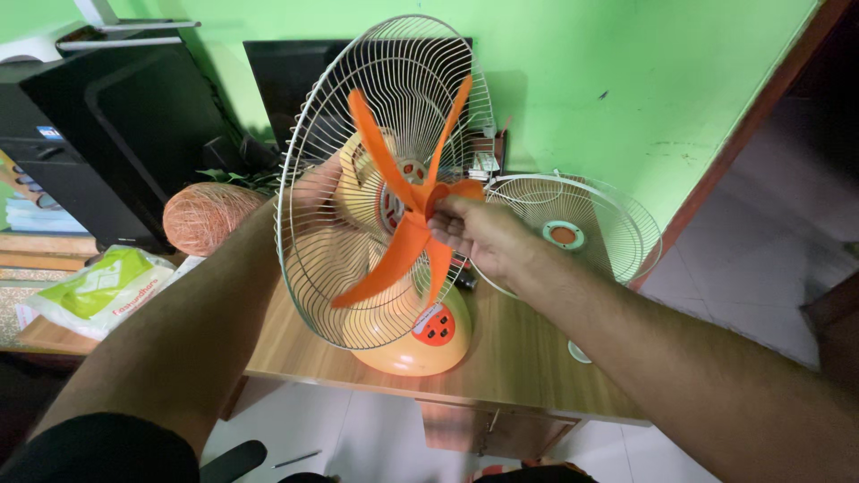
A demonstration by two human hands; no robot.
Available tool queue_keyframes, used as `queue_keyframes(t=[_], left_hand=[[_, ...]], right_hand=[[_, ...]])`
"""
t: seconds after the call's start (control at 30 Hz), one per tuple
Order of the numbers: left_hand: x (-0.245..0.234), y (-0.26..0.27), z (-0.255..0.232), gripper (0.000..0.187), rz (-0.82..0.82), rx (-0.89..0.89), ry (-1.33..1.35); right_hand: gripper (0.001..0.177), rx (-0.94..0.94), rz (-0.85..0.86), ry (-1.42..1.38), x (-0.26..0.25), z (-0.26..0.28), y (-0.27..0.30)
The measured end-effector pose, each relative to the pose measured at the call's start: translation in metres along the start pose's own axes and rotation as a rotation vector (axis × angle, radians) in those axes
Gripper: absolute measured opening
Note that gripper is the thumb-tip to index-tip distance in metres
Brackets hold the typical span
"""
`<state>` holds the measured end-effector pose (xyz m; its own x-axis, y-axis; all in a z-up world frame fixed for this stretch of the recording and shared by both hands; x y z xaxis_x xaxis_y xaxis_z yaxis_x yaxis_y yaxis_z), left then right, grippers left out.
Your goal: The person attaches an orange fan blade to the motor hub of a table fan and secures it with a white plastic nut. The person then places the front wire cage over the blade and aligns it with the fan base.
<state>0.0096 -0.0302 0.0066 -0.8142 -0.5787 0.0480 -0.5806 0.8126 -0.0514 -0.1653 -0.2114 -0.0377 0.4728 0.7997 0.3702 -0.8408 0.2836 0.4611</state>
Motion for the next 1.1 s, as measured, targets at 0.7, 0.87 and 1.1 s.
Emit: queue_keyframes(t=[0.7,0.87,1.1], left_hand=[[0.001,-0.008,0.008,0.056,0.326,0.174,0.343],[0.003,0.0,0.005,0.063,0.241,0.12,0.312],[0.0,-0.001,0.007,0.061,0.184,0.101,0.331]], right_hand=[[0.022,-1.181,-0.299,0.997,0.02,0.01,0.076],[0.012,-1.329,-0.298,1.265,0.014,0.018,0.077],[0.012,-1.075,-0.214,1.115,0.013,0.028,0.064]])
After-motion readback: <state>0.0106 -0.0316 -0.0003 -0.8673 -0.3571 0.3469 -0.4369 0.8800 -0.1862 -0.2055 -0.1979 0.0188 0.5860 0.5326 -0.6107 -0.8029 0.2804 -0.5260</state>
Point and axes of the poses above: each hand's wrist, its own y-axis away from the middle knuckle, its own x-axis out of the palm, z = x × y, the point moved 3 cm from there along -y, towards the middle knuckle, and after that the axes turned 15 degrees about x, right-handed, at the moved point
